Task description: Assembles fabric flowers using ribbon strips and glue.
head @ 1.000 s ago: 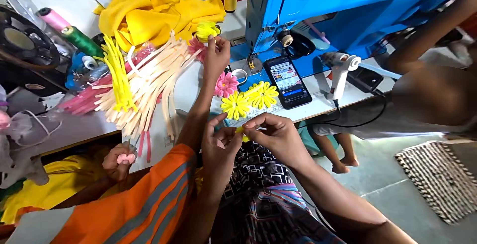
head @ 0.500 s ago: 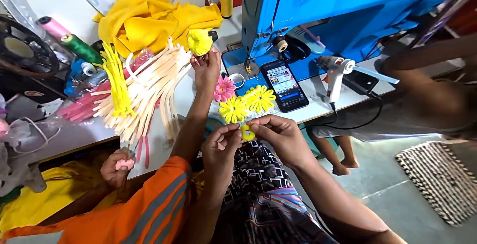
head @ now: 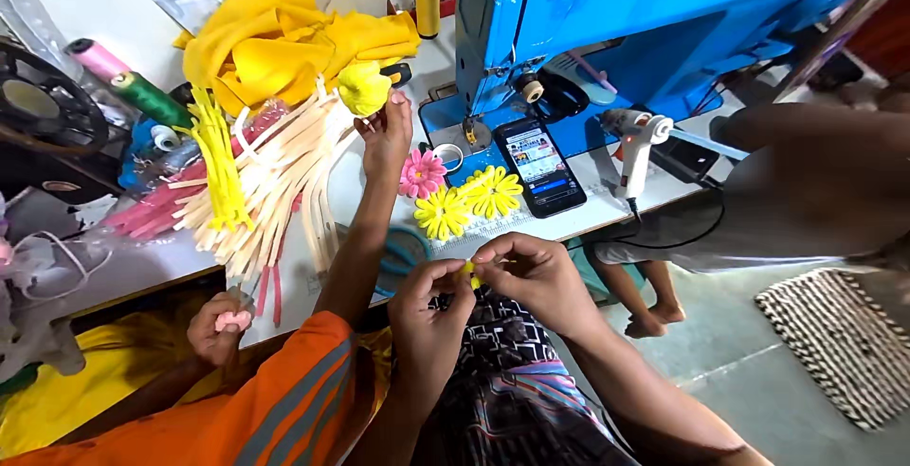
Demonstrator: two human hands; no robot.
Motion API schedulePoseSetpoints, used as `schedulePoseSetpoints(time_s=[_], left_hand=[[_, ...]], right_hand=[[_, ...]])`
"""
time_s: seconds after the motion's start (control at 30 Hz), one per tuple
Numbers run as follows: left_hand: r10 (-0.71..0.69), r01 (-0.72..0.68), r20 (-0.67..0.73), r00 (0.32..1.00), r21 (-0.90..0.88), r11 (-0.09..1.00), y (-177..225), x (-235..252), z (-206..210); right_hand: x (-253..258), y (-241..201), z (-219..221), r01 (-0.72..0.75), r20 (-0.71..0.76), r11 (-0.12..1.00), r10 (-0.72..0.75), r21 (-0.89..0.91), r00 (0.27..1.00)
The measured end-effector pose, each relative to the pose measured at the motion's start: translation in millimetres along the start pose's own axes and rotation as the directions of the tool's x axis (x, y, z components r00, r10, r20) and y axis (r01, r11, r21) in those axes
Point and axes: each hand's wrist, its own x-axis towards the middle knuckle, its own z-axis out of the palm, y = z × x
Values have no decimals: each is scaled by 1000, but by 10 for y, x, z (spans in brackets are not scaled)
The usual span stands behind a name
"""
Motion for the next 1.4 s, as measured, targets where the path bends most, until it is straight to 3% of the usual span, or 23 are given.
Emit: schedulePoseSetpoints(time_s=[0.17, 0.27, 0.4, 0.53, 0.63, 0.83, 1.0, 1.23, 1.33, 1.4], left_hand=[[-91, 91, -12, 996, 1, 996, 16, 50, -63], [-94, 97, -46, 995, 70, 993, -34, 158, -176], [-58, 53, 25, 998, 174, 983, -181, 116, -239], [-85, 56, 138, 987, 200, 978, -196, 24, -317], [-112, 73, 144, 983, 252, 965, -194, 17, -395], [56, -111, 117, 992, 538, 836, -299, 117, -246], [115, -190, 158, 981, 634, 750, -409, 380, -150], [82, -304, 332, 940, 704, 642, -645, 586, 78], [156, -295, 262, 952, 667, 684, -604, 565, 24], [141, -179, 111, 984, 527, 831, -477, 529, -10]], right_hand=[[65, 45, -57, -2, -35, 999, 0, -43, 999], [284, 139, -191, -47, -124, 971, 18, -234, 992], [616, 258, -104, -15, -73, 870, -24, -493, 997], [797, 413, 94, 54, -12, 774, -80, -631, 997], [826, 591, 165, 152, 19, 668, -203, -728, 979], [762, 408, -126, 116, -62, 707, -222, -698, 973], [750, 237, -584, 50, -118, 591, -242, -805, 963], [1074, 464, -539, 269, 235, 397, -132, -878, 963], [1133, 492, -528, 313, 259, 374, -189, -873, 947], [1047, 368, -481, 321, 218, 454, -265, -831, 939]])
